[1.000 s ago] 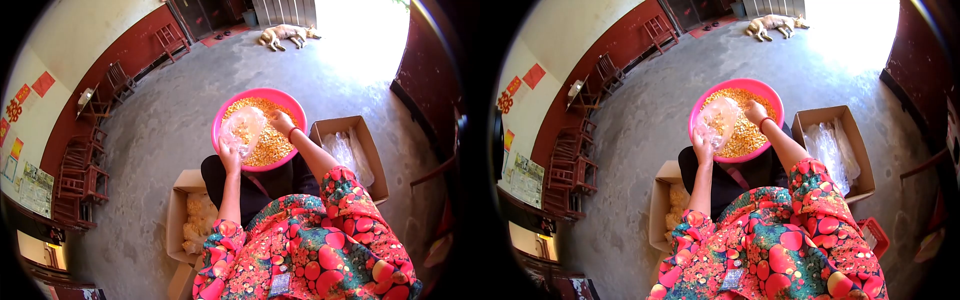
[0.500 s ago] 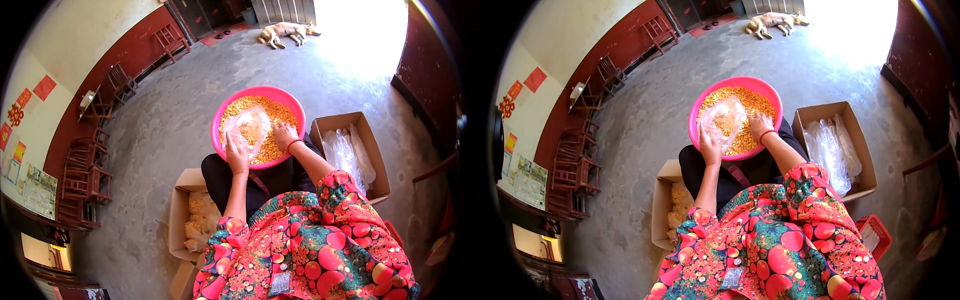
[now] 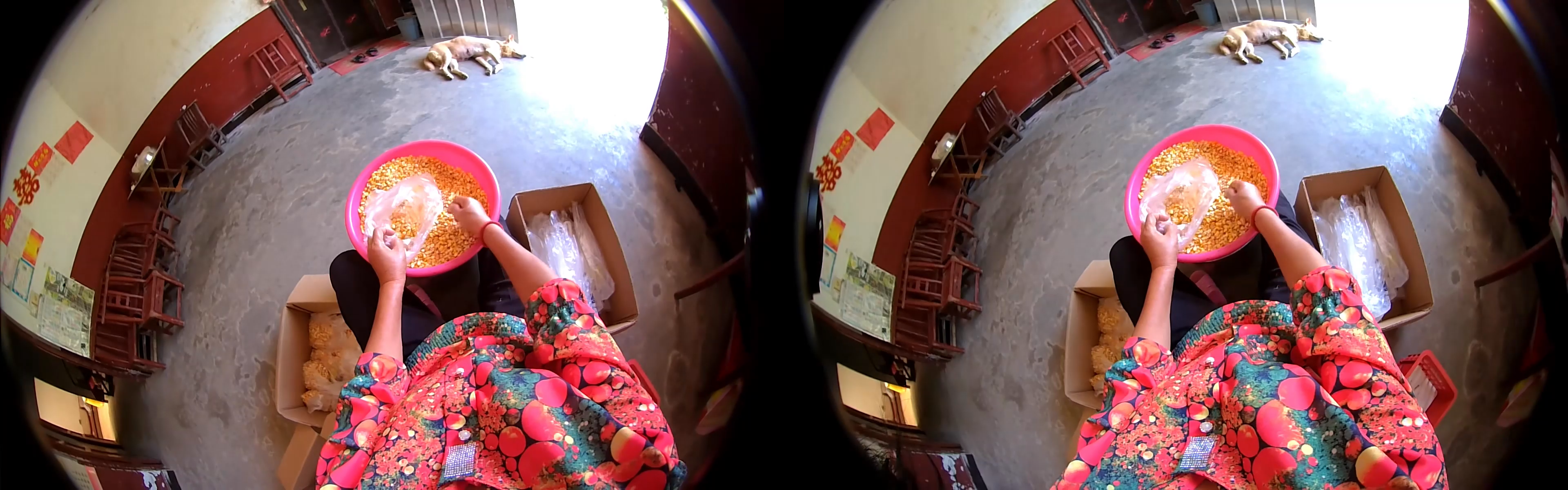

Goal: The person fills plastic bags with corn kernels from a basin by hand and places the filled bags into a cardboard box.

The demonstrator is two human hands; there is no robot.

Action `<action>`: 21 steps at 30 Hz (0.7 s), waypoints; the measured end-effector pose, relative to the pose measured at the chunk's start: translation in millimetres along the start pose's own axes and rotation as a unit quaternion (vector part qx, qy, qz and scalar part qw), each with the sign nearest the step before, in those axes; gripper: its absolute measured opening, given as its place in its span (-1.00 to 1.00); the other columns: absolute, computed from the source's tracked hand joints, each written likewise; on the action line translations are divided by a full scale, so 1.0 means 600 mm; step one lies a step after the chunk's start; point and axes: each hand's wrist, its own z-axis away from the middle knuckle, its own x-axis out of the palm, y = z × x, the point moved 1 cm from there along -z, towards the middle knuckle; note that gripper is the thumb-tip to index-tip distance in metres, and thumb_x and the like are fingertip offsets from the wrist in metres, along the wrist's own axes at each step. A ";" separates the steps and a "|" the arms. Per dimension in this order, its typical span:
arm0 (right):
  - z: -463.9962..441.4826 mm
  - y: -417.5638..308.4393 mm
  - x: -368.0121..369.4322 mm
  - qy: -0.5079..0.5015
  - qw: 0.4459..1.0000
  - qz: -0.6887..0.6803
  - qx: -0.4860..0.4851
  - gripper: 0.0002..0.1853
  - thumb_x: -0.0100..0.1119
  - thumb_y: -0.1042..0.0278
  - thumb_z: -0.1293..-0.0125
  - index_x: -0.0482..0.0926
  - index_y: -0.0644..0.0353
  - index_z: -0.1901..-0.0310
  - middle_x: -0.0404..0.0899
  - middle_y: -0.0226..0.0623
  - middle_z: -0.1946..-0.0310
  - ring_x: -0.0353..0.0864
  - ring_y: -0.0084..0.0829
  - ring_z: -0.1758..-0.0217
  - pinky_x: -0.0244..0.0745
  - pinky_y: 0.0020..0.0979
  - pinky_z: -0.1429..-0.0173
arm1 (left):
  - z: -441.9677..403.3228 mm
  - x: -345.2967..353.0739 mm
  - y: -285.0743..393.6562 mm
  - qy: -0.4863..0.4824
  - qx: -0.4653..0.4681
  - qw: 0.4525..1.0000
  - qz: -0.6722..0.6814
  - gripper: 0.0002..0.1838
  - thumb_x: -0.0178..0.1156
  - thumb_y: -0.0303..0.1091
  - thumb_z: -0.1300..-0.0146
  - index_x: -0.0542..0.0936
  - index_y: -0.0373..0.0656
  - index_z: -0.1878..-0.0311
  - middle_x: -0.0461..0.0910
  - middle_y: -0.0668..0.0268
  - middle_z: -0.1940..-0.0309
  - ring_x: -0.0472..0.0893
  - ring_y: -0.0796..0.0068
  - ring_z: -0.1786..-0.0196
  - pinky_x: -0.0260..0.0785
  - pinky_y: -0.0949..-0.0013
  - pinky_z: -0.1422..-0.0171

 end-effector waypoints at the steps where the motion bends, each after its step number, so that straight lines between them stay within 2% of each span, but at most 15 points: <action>1: 0.001 -0.011 -0.013 -0.045 0.983 -0.143 0.107 -0.80 -0.02 0.30 -0.11 0.53 0.25 0.40 0.50 -0.14 0.56 0.48 -0.28 0.56 0.38 -0.31 0.49 | 0.001 0.004 -0.010 0.000 0.000 1.000 0.000 -0.82 0.04 -0.59 0.13 0.52 -0.22 0.39 0.49 0.12 0.46 0.51 0.25 0.36 0.36 0.31 0.21; 2: 0.005 -0.022 -0.026 -0.087 0.932 -0.282 0.209 -0.80 -0.02 0.29 -0.13 0.53 0.23 0.41 0.45 -0.26 0.65 0.41 -0.41 0.67 0.31 -0.38 0.63 | 0.001 0.012 -0.024 0.018 0.029 0.999 -0.006 -0.79 0.02 -0.59 0.11 0.53 -0.22 0.34 0.50 0.10 0.45 0.51 0.22 0.34 0.37 0.31 0.18; 3: 0.008 -0.031 -0.037 -0.124 0.888 -0.356 0.262 -0.82 -0.03 0.29 -0.16 0.51 0.19 0.39 0.29 -0.44 0.68 0.17 -0.62 0.76 0.05 -0.55 0.77 | 0.000 0.015 -0.032 0.037 0.058 0.998 -0.012 -0.75 0.00 -0.58 0.10 0.54 -0.22 0.29 0.51 0.08 0.43 0.52 0.20 0.32 0.37 0.31 0.16; 4: 0.007 -0.029 -0.036 -0.124 0.888 -0.357 0.262 -0.82 -0.03 0.29 -0.16 0.51 0.19 0.39 0.29 -0.44 0.68 0.17 -0.62 0.76 0.05 -0.55 0.77 | 0.001 0.018 -0.041 0.036 0.058 0.998 -0.013 -0.75 0.00 -0.58 0.10 0.54 -0.22 0.29 0.51 0.08 0.43 0.52 0.20 0.32 0.37 0.31 0.16; 6: 0.007 -0.031 -0.036 -0.111 0.821 -0.475 0.297 -0.86 -0.04 0.34 -0.16 0.47 0.18 0.36 0.29 -0.43 0.65 0.09 -0.64 0.80 -0.05 -0.58 0.80 | 0.002 0.020 -0.049 -0.003 0.065 0.998 -0.012 -0.66 -0.05 -0.56 0.05 0.54 -0.22 0.16 0.52 0.02 0.35 0.53 0.15 0.23 0.36 0.30 0.07; 10: 0.011 -0.042 -0.055 -0.110 0.789 -0.517 0.314 -0.89 -0.08 0.37 -0.19 0.44 0.18 0.35 0.30 -0.43 0.61 0.03 -0.68 0.81 -0.09 -0.61 0.79 | 0.000 0.021 -0.044 -0.047 0.023 0.998 -0.029 -0.60 -0.10 -0.55 0.03 0.50 -0.27 0.06 0.51 -0.07 0.25 0.51 0.09 0.13 0.32 0.27 -0.02; 12: 0.011 -0.045 -0.057 -0.117 0.785 -0.516 0.322 -0.87 -0.10 0.36 -0.22 0.43 0.18 0.35 0.30 -0.44 0.62 0.03 -0.69 0.82 -0.10 -0.62 0.80 | 0.000 0.021 -0.034 0.013 0.037 0.999 -0.022 -0.57 -0.08 -0.57 0.06 0.46 -0.32 0.03 0.49 -0.10 0.18 0.48 0.04 0.08 0.29 0.23 -0.06; 16: 0.015 -0.049 -0.044 -0.148 0.767 -0.543 0.307 -0.85 -0.12 0.33 -0.24 0.42 0.19 0.34 0.30 -0.44 0.63 0.03 -0.70 0.81 -0.10 -0.62 0.80 | 0.006 0.015 -0.019 -0.002 0.047 0.997 -0.059 -0.52 -0.08 -0.58 0.09 0.41 -0.36 -0.02 0.47 -0.12 0.13 0.45 -0.01 0.05 0.27 0.21 -0.08; 18: 0.009 -0.068 -0.036 -0.166 0.716 -0.610 0.297 -0.85 -0.14 0.34 -0.25 0.42 0.21 0.33 0.30 -0.45 0.66 0.03 -0.71 0.81 -0.09 -0.62 0.79 | 0.006 0.018 -0.023 0.008 0.077 0.995 -0.059 -0.49 -0.07 -0.59 0.12 0.38 -0.37 -0.04 0.45 -0.13 0.12 0.44 -0.03 0.04 0.27 0.20 -0.09; 21: -0.006 -0.120 -0.037 -0.172 0.717 -0.615 0.278 -0.85 -0.14 0.37 -0.24 0.41 0.22 0.34 0.27 -0.47 0.69 0.04 -0.72 0.80 -0.08 -0.63 0.77 | 0.007 0.016 -0.015 0.012 0.082 0.995 -0.057 -0.47 -0.09 -0.61 0.15 0.37 -0.39 -0.04 0.45 -0.14 0.12 0.44 -0.04 0.04 0.26 0.20 -0.10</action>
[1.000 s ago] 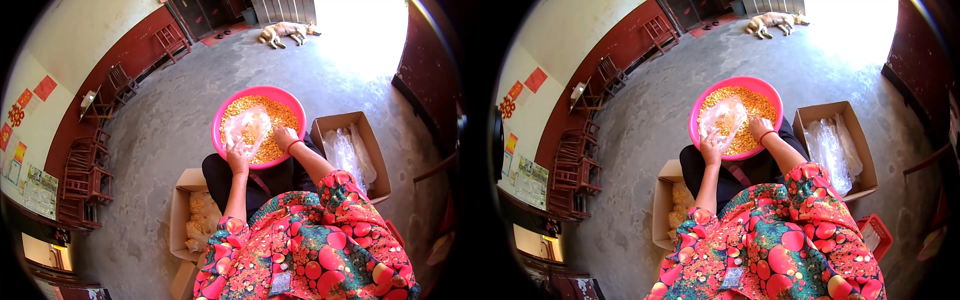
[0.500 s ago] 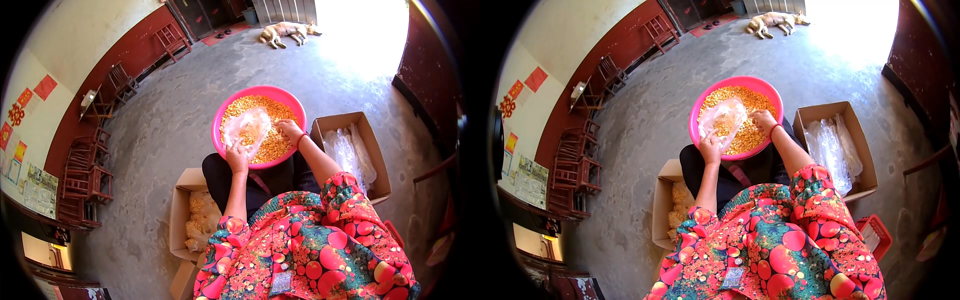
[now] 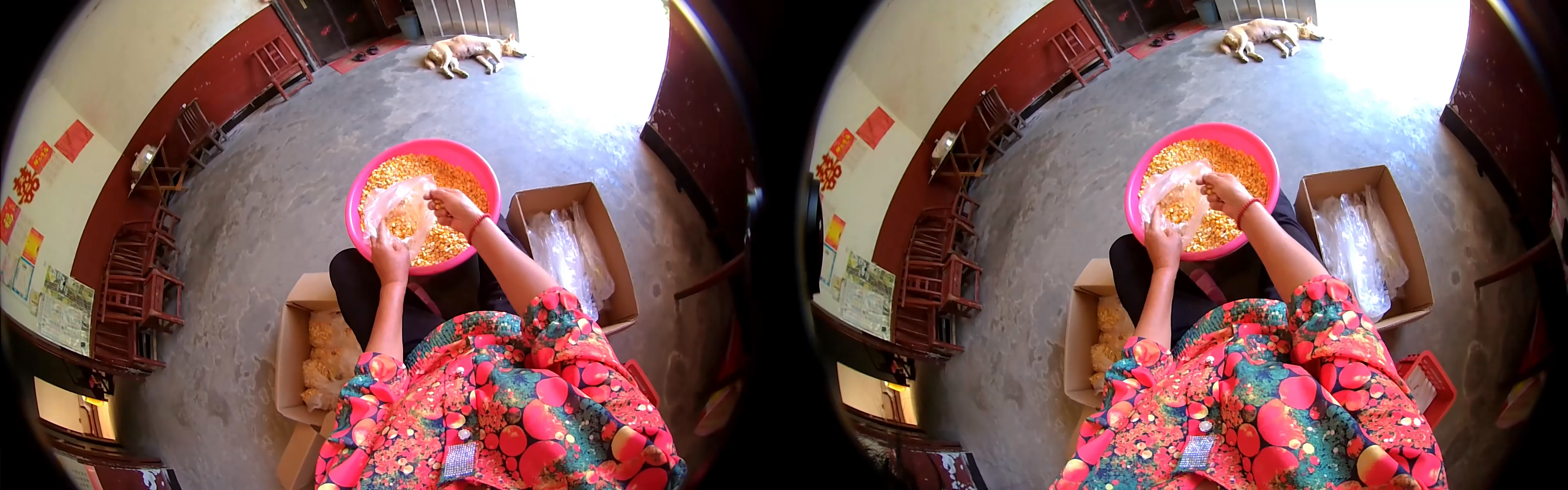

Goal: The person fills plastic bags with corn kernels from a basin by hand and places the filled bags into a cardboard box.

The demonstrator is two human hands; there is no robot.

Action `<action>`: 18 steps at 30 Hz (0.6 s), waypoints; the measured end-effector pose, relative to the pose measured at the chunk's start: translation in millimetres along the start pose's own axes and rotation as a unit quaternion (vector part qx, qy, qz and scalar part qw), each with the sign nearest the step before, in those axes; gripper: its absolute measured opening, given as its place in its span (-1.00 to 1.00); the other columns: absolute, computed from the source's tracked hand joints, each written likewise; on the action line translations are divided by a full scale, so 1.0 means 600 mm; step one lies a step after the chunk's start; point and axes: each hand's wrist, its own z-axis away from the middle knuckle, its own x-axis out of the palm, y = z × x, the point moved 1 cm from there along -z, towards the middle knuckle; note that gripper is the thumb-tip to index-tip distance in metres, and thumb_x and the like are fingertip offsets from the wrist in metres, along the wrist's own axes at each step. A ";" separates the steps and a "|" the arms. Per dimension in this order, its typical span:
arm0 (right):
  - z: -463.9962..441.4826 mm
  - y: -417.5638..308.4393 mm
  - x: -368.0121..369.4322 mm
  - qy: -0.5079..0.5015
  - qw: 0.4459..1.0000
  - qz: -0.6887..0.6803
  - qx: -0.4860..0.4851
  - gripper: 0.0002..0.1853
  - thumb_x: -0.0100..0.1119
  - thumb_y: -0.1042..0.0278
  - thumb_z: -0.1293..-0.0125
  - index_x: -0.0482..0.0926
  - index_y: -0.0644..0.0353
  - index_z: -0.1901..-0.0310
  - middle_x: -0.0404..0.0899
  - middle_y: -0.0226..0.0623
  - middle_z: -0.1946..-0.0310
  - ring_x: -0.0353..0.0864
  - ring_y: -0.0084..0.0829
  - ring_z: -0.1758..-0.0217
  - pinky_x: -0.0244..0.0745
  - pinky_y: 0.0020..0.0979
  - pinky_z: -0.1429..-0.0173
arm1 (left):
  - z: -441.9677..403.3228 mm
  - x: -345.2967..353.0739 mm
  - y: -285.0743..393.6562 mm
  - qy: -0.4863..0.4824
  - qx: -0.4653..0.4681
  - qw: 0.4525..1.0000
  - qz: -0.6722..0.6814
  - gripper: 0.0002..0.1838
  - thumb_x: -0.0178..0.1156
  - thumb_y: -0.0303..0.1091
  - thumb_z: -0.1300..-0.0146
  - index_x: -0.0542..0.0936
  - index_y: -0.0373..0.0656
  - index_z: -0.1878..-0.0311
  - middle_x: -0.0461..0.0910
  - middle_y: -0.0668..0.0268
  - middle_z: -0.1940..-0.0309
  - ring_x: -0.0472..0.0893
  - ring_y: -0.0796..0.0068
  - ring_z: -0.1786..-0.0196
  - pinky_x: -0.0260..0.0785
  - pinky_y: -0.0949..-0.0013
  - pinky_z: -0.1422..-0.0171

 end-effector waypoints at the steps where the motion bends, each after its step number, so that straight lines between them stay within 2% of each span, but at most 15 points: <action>1: -0.003 -0.002 0.014 -0.004 1.000 0.009 -0.009 -0.86 -0.14 0.38 -0.24 0.41 0.23 0.35 0.26 -0.48 0.70 0.04 -0.72 0.80 -0.08 -0.64 0.76 | 0.001 -0.001 0.001 0.000 0.000 1.000 0.000 -0.47 -0.09 -0.61 0.15 0.37 -0.39 -0.04 0.45 -0.14 0.12 0.44 -0.04 0.04 0.26 0.20 -0.10; 5: -0.039 0.016 0.035 0.050 0.996 0.069 -0.011 -0.86 -0.09 0.37 -0.22 0.40 0.25 0.31 0.28 -0.43 0.66 0.05 -0.71 0.79 -0.07 -0.63 0.76 | 0.001 -0.002 0.004 -0.009 -0.012 1.000 -0.003 -0.47 -0.11 -0.63 0.15 0.38 -0.39 -0.03 0.45 -0.14 0.12 0.43 -0.05 0.04 0.26 0.19 -0.10; 7: -0.077 0.037 0.035 0.057 0.996 0.068 -0.011 -0.86 -0.08 0.37 -0.21 0.40 0.27 0.33 0.30 -0.40 0.63 0.11 -0.64 0.77 -0.01 -0.62 0.72 | -0.002 -0.002 0.001 -0.009 -0.014 1.000 0.000 -0.47 -0.12 -0.64 0.15 0.38 -0.39 -0.03 0.45 -0.14 0.13 0.43 -0.05 0.04 0.26 0.19 -0.10; 9: -0.111 0.058 0.049 0.126 0.992 -0.026 -0.018 -0.84 -0.05 0.34 -0.19 0.41 0.26 0.32 0.34 -0.37 0.60 0.28 -0.55 0.65 0.18 -0.57 0.61 | 0.000 0.000 -0.003 -0.019 -0.016 1.000 -0.002 -0.47 -0.12 -0.65 0.16 0.39 -0.38 -0.02 0.45 -0.14 0.13 0.43 -0.06 0.04 0.26 0.18 -0.09; 10: -0.130 0.061 0.034 0.087 0.952 0.223 -0.191 -0.69 -0.09 0.20 -0.12 0.51 0.31 0.40 0.50 -0.04 0.48 0.52 -0.32 0.32 0.42 -0.35 0.33 | 0.001 -0.001 -0.003 -0.022 -0.018 1.000 0.001 -0.47 -0.12 -0.65 0.16 0.39 -0.37 -0.03 0.45 -0.14 0.13 0.43 -0.05 0.05 0.27 0.18 -0.08; 11: -0.156 0.069 0.025 0.085 0.952 0.223 -0.190 -0.69 -0.09 0.20 -0.12 0.51 0.31 0.40 0.50 -0.04 0.48 0.52 -0.32 0.32 0.42 -0.35 0.33 | 0.001 -0.002 -0.003 -0.021 -0.019 1.000 0.000 -0.47 -0.12 -0.65 0.16 0.39 -0.37 -0.03 0.45 -0.14 0.13 0.43 -0.05 0.05 0.27 0.18 -0.08; 12: -0.142 0.055 0.046 0.112 0.926 0.305 -0.190 -0.66 -0.11 0.17 -0.12 0.52 0.31 0.43 0.52 -0.04 0.45 0.52 -0.31 0.31 0.41 -0.37 0.28 | 0.001 -0.004 0.000 -0.027 -0.033 0.999 0.000 -0.46 -0.12 -0.65 0.16 0.38 -0.36 -0.04 0.45 -0.14 0.13 0.43 -0.05 0.05 0.26 0.17 -0.08; 13: -0.123 0.039 0.061 0.139 0.892 0.386 -0.188 -0.64 -0.13 0.14 -0.11 0.53 0.30 0.47 0.53 -0.03 0.41 0.52 -0.30 0.30 0.41 -0.39 0.23 | 0.002 -0.004 0.001 -0.034 -0.046 0.998 0.001 -0.46 -0.11 -0.65 0.15 0.37 -0.36 -0.05 0.44 -0.14 0.13 0.43 -0.05 0.05 0.26 0.17 -0.08; 14: -0.104 0.023 0.068 0.149 0.827 0.491 -0.229 -0.70 -0.10 0.18 -0.12 0.55 0.23 0.40 0.55 -0.18 0.45 0.54 -0.37 0.37 0.43 -0.41 0.30 | 0.002 -0.003 0.000 -0.034 -0.047 0.998 0.001 -0.46 -0.11 -0.65 0.15 0.37 -0.36 -0.05 0.44 -0.14 0.13 0.43 -0.05 0.05 0.26 0.17 -0.08; 15: -0.090 0.012 0.071 0.149 0.827 0.492 -0.229 -0.70 -0.10 0.18 -0.12 0.55 0.23 0.40 0.55 -0.18 0.45 0.54 -0.37 0.37 0.43 -0.41 0.30 | 0.002 -0.004 0.000 -0.030 -0.044 0.999 0.001 -0.45 -0.11 -0.64 0.15 0.36 -0.35 -0.05 0.44 -0.14 0.13 0.43 -0.05 0.05 0.26 0.17 -0.08; 17: -0.064 -0.003 0.074 0.045 0.953 0.282 -0.096 -0.76 -0.07 0.25 -0.14 0.55 0.20 0.38 0.56 -0.32 0.48 0.54 -0.48 0.44 0.44 -0.47 0.38 | 0.001 -0.003 0.001 -0.025 -0.042 0.999 0.002 -0.45 -0.10 -0.64 0.15 0.36 -0.35 -0.06 0.44 -0.13 0.13 0.43 -0.05 0.06 0.27 0.17 -0.07; 18: -0.036 -0.020 0.073 0.015 0.970 0.233 -0.067 -0.81 -0.05 0.31 -0.14 0.55 0.18 0.36 0.55 -0.37 0.50 0.53 -0.57 0.45 0.43 -0.53 0.42 | 0.001 -0.003 0.002 -0.013 -0.034 0.999 0.009 -0.45 -0.10 -0.63 0.15 0.36 -0.35 -0.06 0.44 -0.13 0.13 0.43 -0.05 0.06 0.26 0.16 -0.07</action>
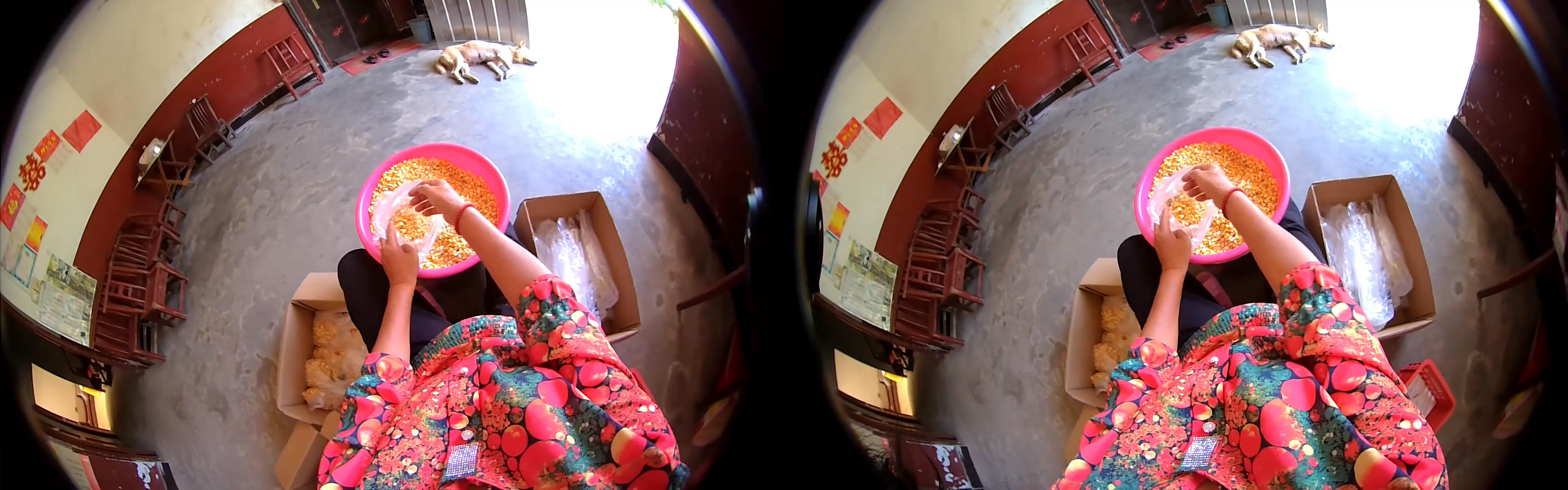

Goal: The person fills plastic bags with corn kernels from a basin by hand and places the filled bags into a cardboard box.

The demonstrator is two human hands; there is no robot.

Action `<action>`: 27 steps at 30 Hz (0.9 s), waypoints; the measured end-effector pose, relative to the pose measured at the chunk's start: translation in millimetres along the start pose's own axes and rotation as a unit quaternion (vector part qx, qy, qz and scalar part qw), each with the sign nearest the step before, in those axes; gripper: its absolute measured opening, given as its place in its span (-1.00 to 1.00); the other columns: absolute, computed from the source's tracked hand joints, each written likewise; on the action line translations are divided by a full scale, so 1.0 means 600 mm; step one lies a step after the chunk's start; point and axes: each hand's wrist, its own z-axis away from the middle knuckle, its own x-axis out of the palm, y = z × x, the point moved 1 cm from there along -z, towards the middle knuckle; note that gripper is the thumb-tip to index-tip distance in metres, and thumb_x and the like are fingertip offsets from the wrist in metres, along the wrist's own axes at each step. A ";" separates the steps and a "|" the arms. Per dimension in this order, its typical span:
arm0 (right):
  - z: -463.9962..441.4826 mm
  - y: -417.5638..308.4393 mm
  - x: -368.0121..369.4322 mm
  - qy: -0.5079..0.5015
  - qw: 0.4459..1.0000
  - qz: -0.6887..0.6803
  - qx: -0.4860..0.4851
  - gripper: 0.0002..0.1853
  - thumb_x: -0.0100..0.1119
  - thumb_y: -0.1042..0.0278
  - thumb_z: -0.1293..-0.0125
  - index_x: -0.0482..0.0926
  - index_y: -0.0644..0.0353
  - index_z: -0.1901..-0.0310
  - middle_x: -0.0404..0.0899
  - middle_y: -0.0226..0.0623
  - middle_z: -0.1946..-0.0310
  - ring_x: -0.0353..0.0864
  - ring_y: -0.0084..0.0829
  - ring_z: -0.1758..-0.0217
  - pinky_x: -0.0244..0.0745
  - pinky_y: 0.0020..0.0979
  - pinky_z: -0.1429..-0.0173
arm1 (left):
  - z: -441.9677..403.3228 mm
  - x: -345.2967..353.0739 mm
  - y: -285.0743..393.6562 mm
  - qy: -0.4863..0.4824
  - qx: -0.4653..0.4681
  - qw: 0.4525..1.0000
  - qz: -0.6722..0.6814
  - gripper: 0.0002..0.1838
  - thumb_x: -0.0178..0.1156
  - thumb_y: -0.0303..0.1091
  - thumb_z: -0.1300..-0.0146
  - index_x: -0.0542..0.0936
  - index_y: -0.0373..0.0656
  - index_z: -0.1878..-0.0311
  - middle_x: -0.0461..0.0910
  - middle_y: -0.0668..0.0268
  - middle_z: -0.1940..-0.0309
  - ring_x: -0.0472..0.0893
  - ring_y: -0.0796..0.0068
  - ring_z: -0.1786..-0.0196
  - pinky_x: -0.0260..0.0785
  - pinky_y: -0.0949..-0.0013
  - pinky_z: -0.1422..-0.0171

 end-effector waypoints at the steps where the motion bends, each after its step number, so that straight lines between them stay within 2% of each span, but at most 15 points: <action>1: 0.010 -0.001 -0.013 0.017 1.000 0.005 -0.012 -0.80 -0.07 0.31 -0.15 0.54 0.21 0.36 0.55 -0.33 0.52 0.53 -0.54 0.49 0.42 -0.53 0.44 | 0.000 0.000 0.000 0.012 0.008 1.000 0.006 -0.45 -0.10 -0.63 0.15 0.36 -0.34 -0.06 0.44 -0.14 0.13 0.43 -0.05 0.06 0.26 0.16 -0.07; 3: 0.003 0.023 -0.047 0.068 0.996 0.051 -0.019 -0.78 -0.08 0.30 -0.13 0.55 0.21 0.38 0.55 -0.31 0.53 0.54 -0.52 0.47 0.42 -0.48 0.42 | 0.000 0.003 -0.002 0.015 0.012 1.000 0.003 -0.45 -0.10 -0.62 0.15 0.35 -0.34 -0.06 0.44 -0.13 0.13 0.43 -0.05 0.06 0.26 0.16 -0.07; 4: -0.003 0.044 -0.065 0.119 0.984 0.125 -0.044 -0.79 -0.07 0.31 -0.10 0.55 0.20 0.41 0.56 -0.28 0.52 0.55 -0.45 0.45 0.43 -0.43 0.37 | 0.001 0.004 -0.002 0.016 0.018 1.000 0.002 -0.44 -0.09 -0.62 0.15 0.35 -0.33 -0.07 0.44 -0.13 0.12 0.43 -0.05 0.07 0.26 0.16 -0.06; 5: -0.008 0.065 -0.081 0.171 0.963 0.199 -0.069 -0.80 -0.06 0.32 -0.07 0.56 0.19 0.43 0.57 -0.24 0.52 0.56 -0.39 0.42 0.44 -0.38 0.32 | 0.001 0.004 -0.002 0.016 0.018 1.000 0.001 -0.44 -0.09 -0.62 0.15 0.35 -0.33 -0.07 0.44 -0.13 0.12 0.43 -0.05 0.07 0.26 0.16 -0.06; 6: 0.004 0.075 -0.087 0.253 0.899 0.332 -0.130 -0.82 -0.05 0.33 -0.03 0.56 0.18 0.49 0.56 -0.20 0.55 0.56 -0.27 0.38 0.43 -0.32 0.21 | 0.002 0.004 -0.001 0.012 0.014 1.000 -0.010 -0.44 -0.09 -0.61 0.15 0.35 -0.32 -0.08 0.44 -0.12 0.12 0.43 -0.04 0.06 0.26 0.17 -0.06; 7: 0.011 0.092 -0.098 0.236 0.874 0.401 -0.140 -0.81 -0.04 0.31 -0.04 0.55 0.16 0.41 0.56 -0.11 0.36 0.52 -0.16 0.18 0.40 -0.27 0.09 | 0.002 0.006 0.000 0.008 0.010 1.000 -0.021 -0.43 -0.09 -0.61 0.15 0.34 -0.30 -0.09 0.44 -0.11 0.11 0.43 -0.03 0.06 0.27 0.17 -0.06; 9: 0.031 0.123 -0.105 0.209 0.826 0.516 -0.087 -0.76 -0.04 0.27 -0.07 0.53 0.14 0.26 0.42 -0.03 0.07 0.35 -0.10 -0.06 0.34 -0.19 -0.02 | 0.004 0.005 0.004 0.007 0.022 0.999 -0.029 -0.42 -0.09 -0.60 0.15 0.34 -0.28 -0.09 0.45 -0.09 0.11 0.43 -0.03 0.06 0.27 0.16 -0.05; 10: 0.038 0.117 -0.094 0.178 0.835 0.520 -0.035 -0.69 -0.03 0.27 -0.07 0.47 0.13 0.13 0.22 -0.03 -0.12 0.14 -0.04 -0.21 0.23 -0.04 -0.12 | 0.003 0.004 0.004 0.008 0.032 0.999 -0.037 -0.42 -0.09 -0.60 0.15 0.35 -0.25 -0.10 0.45 -0.07 0.11 0.43 -0.02 0.05 0.27 0.16 -0.05; 11: 0.046 0.112 -0.082 0.182 0.836 0.517 -0.036 -0.69 -0.03 0.27 -0.07 0.47 0.13 0.13 0.22 -0.03 -0.12 0.14 -0.04 -0.21 0.23 -0.04 -0.12 | 0.003 0.004 0.004 0.006 0.036 0.999 -0.037 -0.42 -0.09 -0.60 0.15 0.35 -0.25 -0.10 0.45 -0.07 0.11 0.43 -0.02 0.05 0.27 0.16 -0.05; 13: 0.064 0.109 -0.065 0.195 0.800 0.555 -0.119 -0.66 -0.04 0.27 -0.08 0.45 0.11 0.08 0.23 -0.08 -0.12 0.11 -0.09 -0.25 0.15 0.04 -0.15 | 0.008 0.008 0.002 -0.009 0.023 0.998 -0.056 -0.41 -0.08 -0.60 0.16 0.35 -0.21 -0.10 0.46 -0.04 0.11 0.43 -0.02 0.05 0.28 0.15 -0.05; 15: 0.069 0.105 -0.059 0.151 0.785 0.595 -0.088 -0.60 -0.07 0.27 -0.08 0.42 0.07 0.00 0.22 -0.12 -0.14 0.11 -0.13 -0.26 0.08 0.04 -0.21 | 0.010 0.008 0.000 -0.025 0.037 0.997 -0.056 -0.37 -0.07 -0.56 0.16 0.33 -0.11 -0.14 0.38 -0.06 0.02 0.40 -0.05 -0.01 0.29 0.09 -0.04; 19: 0.071 0.116 -0.054 0.131 0.766 0.619 -0.115 -0.63 -0.12 0.28 -0.12 0.43 0.08 0.01 0.24 -0.13 -0.13 0.14 -0.16 -0.25 0.06 0.02 -0.22 | 0.013 0.005 0.010 -0.028 0.042 0.995 -0.081 -0.40 -0.06 -0.53 0.15 0.35 -0.08 -0.11 0.41 -0.02 0.05 0.47 -0.01 0.12 0.35 0.07 0.12; 21: 0.068 0.117 -0.053 0.111 0.769 0.623 -0.086 -0.61 -0.12 0.24 -0.15 0.39 0.06 -0.03 0.25 -0.12 -0.12 0.17 -0.13 -0.23 0.09 0.03 -0.19 | 0.014 0.004 0.013 -0.043 0.011 0.997 -0.070 -0.40 -0.08 -0.56 0.16 0.38 -0.11 -0.11 0.46 0.03 0.06 0.43 0.03 0.02 0.29 0.15 -0.04; 26: 0.073 0.116 -0.047 0.083 0.752 0.647 -0.099 -0.68 -0.17 0.27 -0.17 0.43 0.15 0.07 0.27 -0.04 -0.10 0.30 -0.11 -0.12 0.17 -0.06 -0.15 | 0.014 0.000 0.018 -0.066 -0.016 0.995 -0.075 -0.43 -0.06 -0.54 0.14 0.39 -0.11 -0.08 0.46 0.05 0.07 0.44 0.05 0.01 0.30 0.17 -0.04; 27: 0.073 0.117 -0.047 0.087 0.750 0.647 -0.106 -0.71 -0.17 0.30 -0.17 0.43 0.17 0.12 0.35 -0.01 -0.02 0.37 -0.11 -0.05 0.25 -0.09 -0.09 | 0.014 0.001 0.015 -0.055 0.008 0.995 -0.087 -0.42 -0.05 -0.53 0.14 0.38 -0.07 -0.09 0.45 0.03 0.08 0.47 0.03 0.09 0.34 0.12 0.05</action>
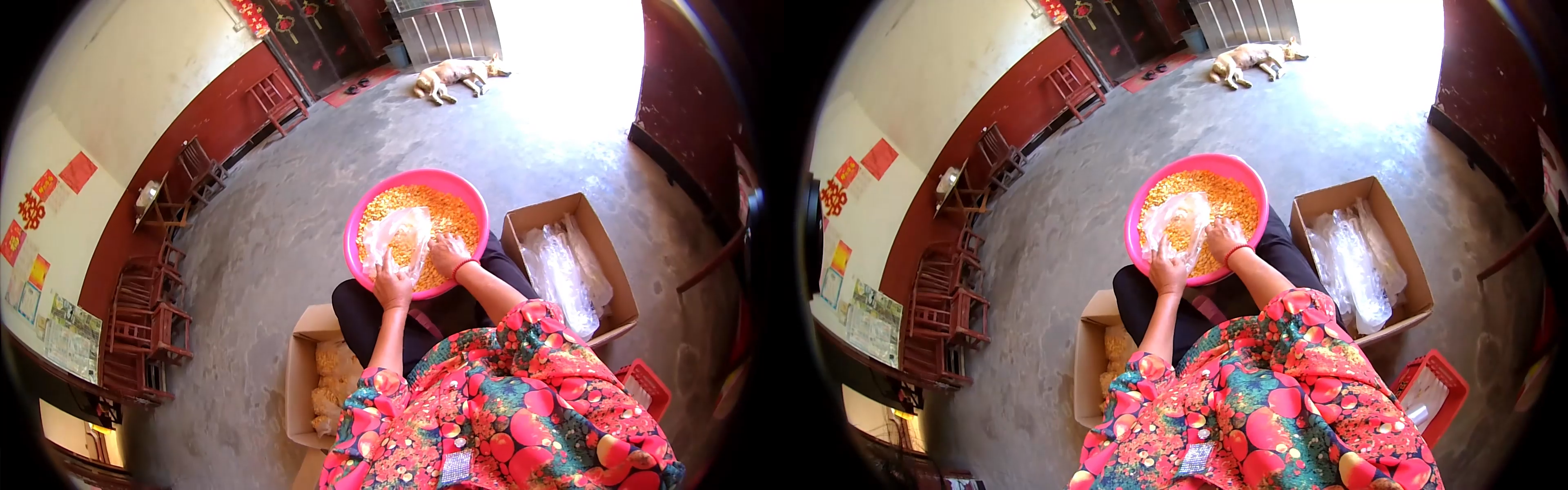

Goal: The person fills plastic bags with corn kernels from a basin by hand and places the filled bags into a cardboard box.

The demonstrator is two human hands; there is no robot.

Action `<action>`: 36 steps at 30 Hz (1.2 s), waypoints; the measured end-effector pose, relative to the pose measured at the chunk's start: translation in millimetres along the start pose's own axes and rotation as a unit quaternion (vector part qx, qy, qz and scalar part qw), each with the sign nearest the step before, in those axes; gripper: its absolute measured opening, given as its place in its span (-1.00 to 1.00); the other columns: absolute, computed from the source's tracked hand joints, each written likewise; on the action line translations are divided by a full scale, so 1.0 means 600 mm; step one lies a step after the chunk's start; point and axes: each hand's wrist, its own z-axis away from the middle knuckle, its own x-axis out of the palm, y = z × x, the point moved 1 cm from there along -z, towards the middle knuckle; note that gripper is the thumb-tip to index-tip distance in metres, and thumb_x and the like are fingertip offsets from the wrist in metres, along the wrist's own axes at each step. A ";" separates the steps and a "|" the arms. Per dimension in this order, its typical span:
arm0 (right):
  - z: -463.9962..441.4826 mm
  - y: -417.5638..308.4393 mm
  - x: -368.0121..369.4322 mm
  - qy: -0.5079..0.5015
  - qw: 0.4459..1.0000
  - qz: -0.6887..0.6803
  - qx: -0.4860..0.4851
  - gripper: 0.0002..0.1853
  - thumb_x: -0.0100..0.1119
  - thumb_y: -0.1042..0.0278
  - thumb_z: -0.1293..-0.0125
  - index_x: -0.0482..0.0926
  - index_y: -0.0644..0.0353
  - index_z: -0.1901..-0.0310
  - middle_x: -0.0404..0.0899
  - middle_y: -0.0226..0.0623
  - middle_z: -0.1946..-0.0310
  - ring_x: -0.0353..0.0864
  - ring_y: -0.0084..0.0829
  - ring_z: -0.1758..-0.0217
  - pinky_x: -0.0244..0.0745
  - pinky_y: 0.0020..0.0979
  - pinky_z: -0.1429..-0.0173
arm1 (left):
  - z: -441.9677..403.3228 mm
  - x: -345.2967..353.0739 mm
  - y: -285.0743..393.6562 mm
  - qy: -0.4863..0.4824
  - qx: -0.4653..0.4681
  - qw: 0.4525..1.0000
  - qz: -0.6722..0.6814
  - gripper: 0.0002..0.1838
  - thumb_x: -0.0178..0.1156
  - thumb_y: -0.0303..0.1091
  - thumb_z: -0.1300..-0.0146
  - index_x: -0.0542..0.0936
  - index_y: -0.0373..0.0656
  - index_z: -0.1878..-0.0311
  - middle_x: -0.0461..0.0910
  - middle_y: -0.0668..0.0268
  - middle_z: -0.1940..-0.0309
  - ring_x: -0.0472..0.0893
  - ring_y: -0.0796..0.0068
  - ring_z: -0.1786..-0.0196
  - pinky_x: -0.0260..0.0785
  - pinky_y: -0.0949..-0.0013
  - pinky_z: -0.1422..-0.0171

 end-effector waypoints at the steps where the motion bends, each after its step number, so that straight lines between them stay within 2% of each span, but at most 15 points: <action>1: 0.000 0.002 0.001 0.008 1.000 0.001 -0.003 -0.73 -0.17 0.32 -0.16 0.44 0.20 0.16 0.42 0.01 0.06 0.45 -0.10 0.03 0.32 -0.11 -0.02 | 0.000 0.003 -0.002 0.014 0.022 1.000 -0.013 -0.41 -0.04 -0.51 0.15 0.37 -0.04 -0.10 0.44 0.02 0.09 0.50 0.01 0.18 0.38 0.08 0.15; 5: -0.001 0.007 0.015 0.024 1.000 0.003 -0.013 -0.79 -0.15 0.41 -0.14 0.45 0.23 0.23 0.56 -0.05 0.42 0.59 -0.13 0.31 0.48 -0.16 0.27 | 0.001 0.001 0.000 0.021 0.031 0.999 -0.014 -0.42 -0.03 -0.50 0.15 0.38 -0.03 -0.09 0.44 0.05 0.07 0.51 0.03 0.18 0.38 0.09 0.15; 7: -0.003 0.006 0.015 0.009 1.000 0.011 -0.009 -0.79 -0.15 0.39 -0.16 0.49 0.22 0.26 0.57 -0.06 0.39 0.59 -0.16 0.29 0.48 -0.18 0.25 | 0.002 -0.004 0.007 -0.010 -0.012 1.000 0.001 -0.48 -0.04 -0.50 0.13 0.43 -0.12 -0.04 0.45 0.08 0.06 0.43 0.07 0.00 0.31 0.18 -0.04; 11: -0.003 0.007 0.013 -0.001 1.000 0.005 -0.006 -0.79 -0.13 0.39 -0.16 0.52 0.21 0.31 0.57 -0.03 0.38 0.59 -0.15 0.27 0.49 -0.19 0.23 | 0.003 -0.006 0.009 0.004 -0.003 1.000 0.009 -0.49 -0.03 -0.49 0.13 0.44 -0.13 -0.02 0.46 0.07 0.06 0.44 0.07 0.01 0.32 0.17 -0.03; 18: -0.011 0.029 0.016 0.077 0.994 -0.084 0.000 -0.86 -0.08 0.41 -0.10 0.48 0.21 0.37 0.51 0.03 0.46 0.52 0.02 0.33 0.40 -0.09 0.29 | 0.002 -0.005 0.004 -0.010 0.002 1.000 -0.013 -0.44 0.03 -0.44 0.11 0.37 -0.08 -0.10 0.44 0.00 0.06 0.50 0.06 0.14 0.37 0.08 0.17; 20: -0.028 0.053 0.045 0.158 0.964 -0.214 0.016 -0.85 -0.02 0.36 -0.11 0.45 0.27 0.38 0.48 0.07 0.48 0.50 0.04 0.32 0.36 -0.12 0.30 | 0.003 0.009 -0.010 0.016 0.025 1.000 0.001 -0.43 0.04 -0.42 0.11 0.35 -0.07 -0.12 0.40 -0.02 0.02 0.51 0.04 0.18 0.39 0.11 0.19; 22: -0.041 0.076 0.049 0.159 0.955 -0.245 0.051 -0.83 0.01 0.34 -0.11 0.49 0.27 0.42 0.43 -0.01 0.60 0.49 -0.14 0.49 0.32 -0.20 0.39 | 0.004 0.016 -0.015 0.005 0.010 1.000 0.004 -0.43 0.04 -0.40 0.09 0.35 -0.07 -0.13 0.37 -0.01 -0.03 0.52 0.07 0.17 0.41 0.13 0.22; 23: -0.049 0.087 0.054 0.193 0.928 -0.313 0.053 -0.83 0.02 0.33 -0.11 0.47 0.25 0.50 0.36 -0.17 0.70 0.39 -0.32 0.63 0.26 -0.29 0.50 | 0.005 0.013 -0.014 -0.010 0.003 1.000 0.011 -0.43 0.04 -0.40 0.08 0.35 -0.08 -0.13 0.37 0.00 -0.04 0.53 0.08 0.18 0.41 0.13 0.22; 24: -0.060 0.093 0.057 0.127 0.867 -0.473 0.092 -0.84 0.01 0.32 -0.12 0.46 0.18 0.52 0.28 -0.38 0.75 0.27 -0.47 0.76 0.16 -0.41 0.67 | 0.003 0.004 -0.008 -0.024 -0.006 1.000 0.005 -0.44 0.04 -0.39 0.07 0.34 -0.10 -0.13 0.39 0.00 -0.01 0.53 0.08 0.18 0.41 0.13 0.22; 26: -0.049 0.091 0.031 0.048 0.780 -0.601 0.166 -0.87 0.00 0.29 -0.15 0.45 0.13 0.46 0.24 -0.54 0.75 0.14 -0.66 0.83 0.00 -0.59 0.79 | 0.002 -0.012 0.002 -0.061 -0.045 0.997 0.032 -0.44 0.03 -0.41 0.06 0.34 -0.08 -0.14 0.40 -0.02 0.02 0.54 0.08 0.26 0.41 0.13 0.23; 28: -0.049 0.094 0.013 0.004 0.681 -0.698 0.223 -0.87 -0.03 0.28 -0.17 0.42 0.12 0.41 0.20 -0.55 0.77 0.09 -0.71 0.86 -0.06 -0.64 0.84 | 0.006 -0.002 -0.004 -0.035 -0.036 0.999 0.015 -0.45 0.03 -0.41 0.04 0.33 -0.02 -0.14 0.40 -0.01 0.02 0.55 0.09 0.35 0.41 0.12 0.27; 31: -0.048 0.098 0.011 -0.009 0.606 -0.754 0.253 -0.84 -0.10 0.27 -0.20 0.41 0.13 0.42 0.21 -0.53 0.77 0.07 -0.71 0.87 -0.07 -0.64 0.84 | 0.006 -0.010 0.001 -0.054 -0.043 0.997 0.023 -0.48 0.02 -0.38 0.01 0.34 0.00 -0.12 0.40 0.00 0.03 0.55 0.09 0.39 0.42 0.13 0.29; 32: -0.052 0.099 0.017 -0.014 0.610 -0.753 0.246 -0.84 -0.10 0.27 -0.20 0.41 0.13 0.42 0.21 -0.53 0.77 0.07 -0.71 0.87 -0.07 -0.64 0.84 | 0.006 -0.015 0.004 -0.054 -0.046 0.997 0.026 -0.49 0.02 -0.36 0.00 0.35 -0.01 -0.12 0.41 0.01 0.06 0.55 0.08 0.40 0.42 0.13 0.30; 34: -0.048 0.091 0.019 -0.070 0.743 -0.639 0.188 -0.83 -0.10 0.28 -0.21 0.42 0.14 0.44 0.21 -0.52 0.77 0.08 -0.67 0.87 -0.09 -0.60 0.85 | 0.007 -0.007 0.000 -0.024 -0.033 0.999 0.028 -0.43 0.02 -0.42 0.06 0.32 0.07 -0.15 0.43 0.02 0.09 0.55 0.13 0.44 0.42 0.15 0.34; 36: -0.039 0.072 0.013 -0.108 0.809 -0.553 0.170 -0.87 -0.07 0.35 -0.18 0.44 0.16 0.45 0.19 -0.51 0.79 0.07 -0.65 0.88 -0.08 -0.58 0.85 | 0.007 0.001 -0.003 -0.043 -0.044 0.998 0.020 -0.45 0.02 -0.42 0.05 0.34 0.04 -0.13 0.43 0.02 0.07 0.56 0.13 0.44 0.42 0.15 0.35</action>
